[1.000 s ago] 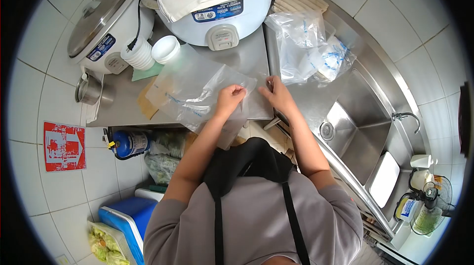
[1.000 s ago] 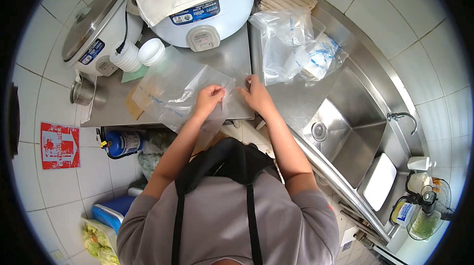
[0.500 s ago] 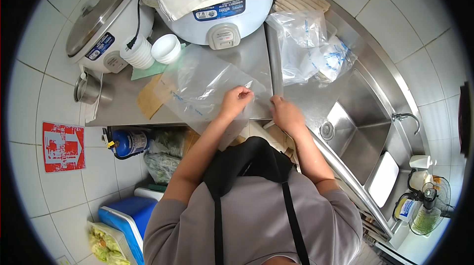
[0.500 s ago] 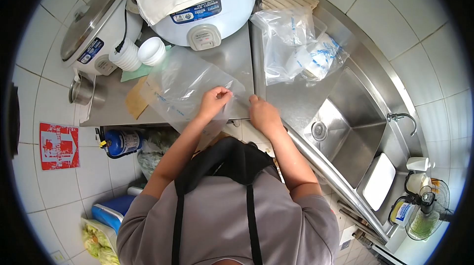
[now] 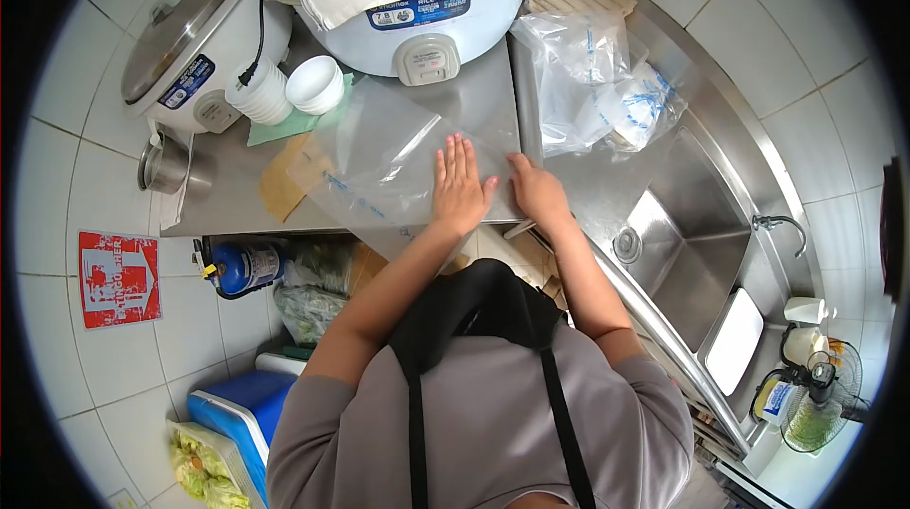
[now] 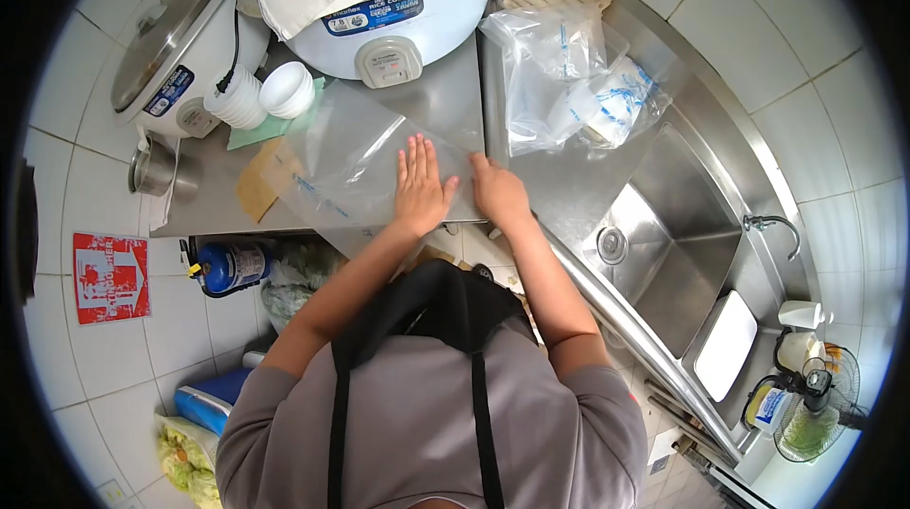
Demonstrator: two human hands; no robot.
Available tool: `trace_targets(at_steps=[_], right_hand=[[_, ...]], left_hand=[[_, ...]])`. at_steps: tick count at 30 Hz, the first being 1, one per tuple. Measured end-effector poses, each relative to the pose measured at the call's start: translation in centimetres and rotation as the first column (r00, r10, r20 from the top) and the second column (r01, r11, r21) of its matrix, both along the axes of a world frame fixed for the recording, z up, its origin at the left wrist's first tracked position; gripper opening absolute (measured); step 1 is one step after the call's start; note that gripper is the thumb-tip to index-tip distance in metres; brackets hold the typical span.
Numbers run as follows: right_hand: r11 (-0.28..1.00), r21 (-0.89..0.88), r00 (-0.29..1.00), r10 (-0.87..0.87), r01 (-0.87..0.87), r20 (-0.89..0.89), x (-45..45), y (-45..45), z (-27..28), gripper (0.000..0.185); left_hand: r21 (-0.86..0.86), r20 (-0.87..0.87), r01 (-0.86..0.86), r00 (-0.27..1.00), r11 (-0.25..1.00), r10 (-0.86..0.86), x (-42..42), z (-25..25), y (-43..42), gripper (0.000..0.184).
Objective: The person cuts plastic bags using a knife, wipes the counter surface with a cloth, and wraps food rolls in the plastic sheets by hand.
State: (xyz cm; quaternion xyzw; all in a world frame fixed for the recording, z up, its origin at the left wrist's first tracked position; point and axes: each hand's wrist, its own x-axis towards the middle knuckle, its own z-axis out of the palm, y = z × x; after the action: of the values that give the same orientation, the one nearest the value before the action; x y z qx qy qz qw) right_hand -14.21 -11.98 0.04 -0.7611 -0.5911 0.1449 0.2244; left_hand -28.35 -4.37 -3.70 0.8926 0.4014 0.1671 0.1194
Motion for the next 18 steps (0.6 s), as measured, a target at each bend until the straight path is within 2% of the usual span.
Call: trace_targets(at_steps=[2,7,10,13,16,18], right_hand=[[0.998,0.067,1.000,0.009,-0.009,-0.001,1.4,-0.4,-0.7,0.032],[0.999,0.051,1.000,0.003,-0.003,-0.001,1.6,-1.5,0.6,0.028],[0.999,0.051,1.000,-0.005,0.003,0.030,1.5,-1.5,0.2,0.029],[0.997,0.076,0.999,-0.004,0.001,0.034,1.7,-1.5,-0.1,0.030],[0.997,0.072,0.999,-0.032,0.029,0.041,1.3,-2.4,0.4,0.030],[0.996,0.077,0.998,-0.051,0.047,0.048,1.1,-2.9,0.5,0.030]], left_hand=[[0.010,-0.021,0.001,1.000,1.000,-0.001,0.1,0.1,0.2,0.080],[0.009,-0.047,0.015,0.999,1.000,-0.015,0.0,0.6,0.0,0.081],[0.125,0.067,0.046,0.996,0.991,-0.055,0.2,1.4,-0.4,0.069],[-0.138,0.140,0.121,0.985,0.983,-0.102,1.4,4.2,-1.6,0.044],[0.006,0.241,0.132,0.962,0.991,-0.129,3.0,2.4,-1.2,0.025],[0.077,0.249,0.149,0.955,0.986,-0.163,3.5,1.5,-0.9,0.020]])
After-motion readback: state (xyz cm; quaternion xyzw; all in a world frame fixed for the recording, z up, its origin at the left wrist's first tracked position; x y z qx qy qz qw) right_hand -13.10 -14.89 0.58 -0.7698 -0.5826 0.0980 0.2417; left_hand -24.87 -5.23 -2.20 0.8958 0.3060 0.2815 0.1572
